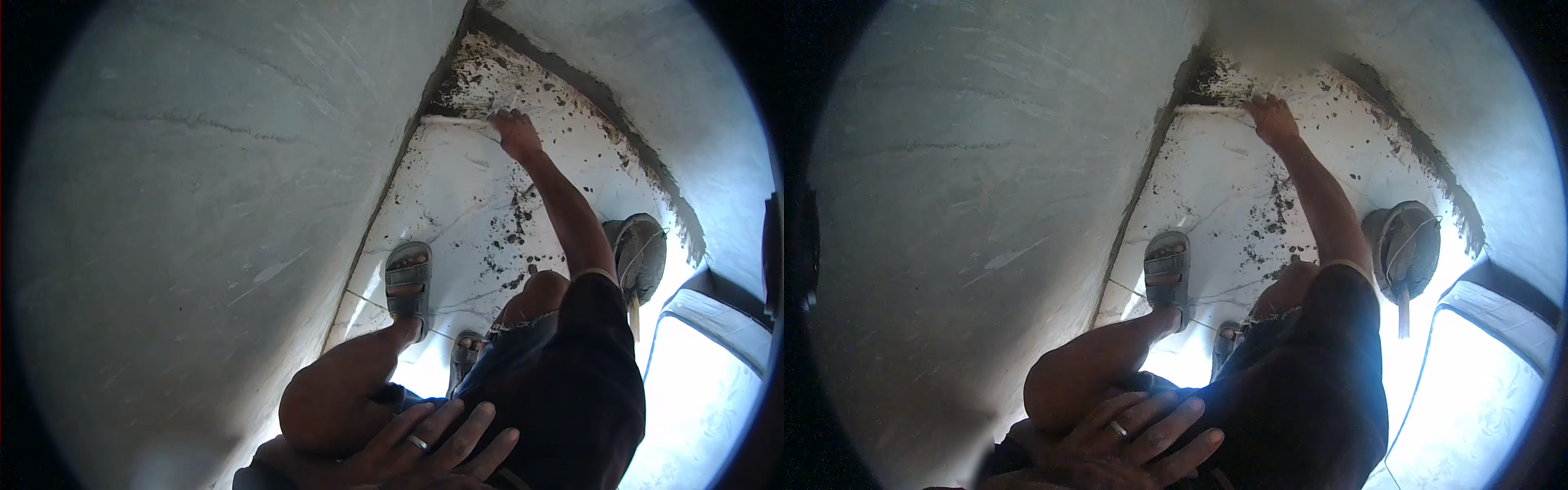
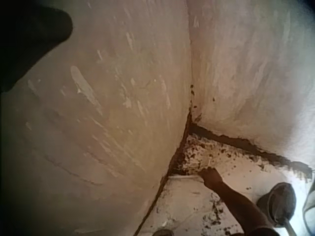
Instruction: The person smooths the base of a wall using a wooden block, applies cement with a trowel, and levels the surface again with the wooden block.
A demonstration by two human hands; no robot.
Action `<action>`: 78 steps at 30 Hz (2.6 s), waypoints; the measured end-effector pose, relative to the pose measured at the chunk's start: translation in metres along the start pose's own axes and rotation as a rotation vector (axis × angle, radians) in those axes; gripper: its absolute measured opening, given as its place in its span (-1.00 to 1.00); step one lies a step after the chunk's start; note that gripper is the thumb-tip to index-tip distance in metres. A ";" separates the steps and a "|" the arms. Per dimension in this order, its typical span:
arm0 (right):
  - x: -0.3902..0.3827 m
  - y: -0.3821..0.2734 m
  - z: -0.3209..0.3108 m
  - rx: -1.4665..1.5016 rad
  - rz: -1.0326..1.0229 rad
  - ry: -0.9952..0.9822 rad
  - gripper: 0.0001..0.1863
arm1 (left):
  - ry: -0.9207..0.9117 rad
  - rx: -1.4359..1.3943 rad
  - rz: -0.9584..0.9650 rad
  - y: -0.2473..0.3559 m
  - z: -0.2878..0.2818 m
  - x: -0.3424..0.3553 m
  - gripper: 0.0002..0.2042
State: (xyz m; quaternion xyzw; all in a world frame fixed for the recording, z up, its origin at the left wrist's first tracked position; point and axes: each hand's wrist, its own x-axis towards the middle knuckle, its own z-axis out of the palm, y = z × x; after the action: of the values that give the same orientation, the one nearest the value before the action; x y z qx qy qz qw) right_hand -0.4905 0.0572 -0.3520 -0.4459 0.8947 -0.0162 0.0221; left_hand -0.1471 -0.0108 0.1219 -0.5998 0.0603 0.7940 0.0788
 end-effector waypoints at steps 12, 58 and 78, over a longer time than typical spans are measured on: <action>0.007 -0.028 0.003 -0.054 -0.353 -0.017 -0.63 | 0.089 -0.288 -0.065 -0.014 -0.012 0.014 -0.64; 0.024 -0.209 -0.062 1.378 0.706 0.537 -0.28 | -0.746 2.251 1.281 0.056 0.035 0.075 -0.40; 0.014 -0.199 -0.096 1.756 0.742 0.508 -0.23 | -0.929 2.828 1.281 -0.030 0.156 0.182 -0.37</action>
State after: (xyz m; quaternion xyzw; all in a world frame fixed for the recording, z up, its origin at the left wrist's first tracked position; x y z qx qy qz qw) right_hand -0.3452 -0.0731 -0.2470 0.0546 0.6260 -0.7621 0.1561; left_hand -0.3375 0.0584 -0.0106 -0.3495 -0.9033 -0.1110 -0.2226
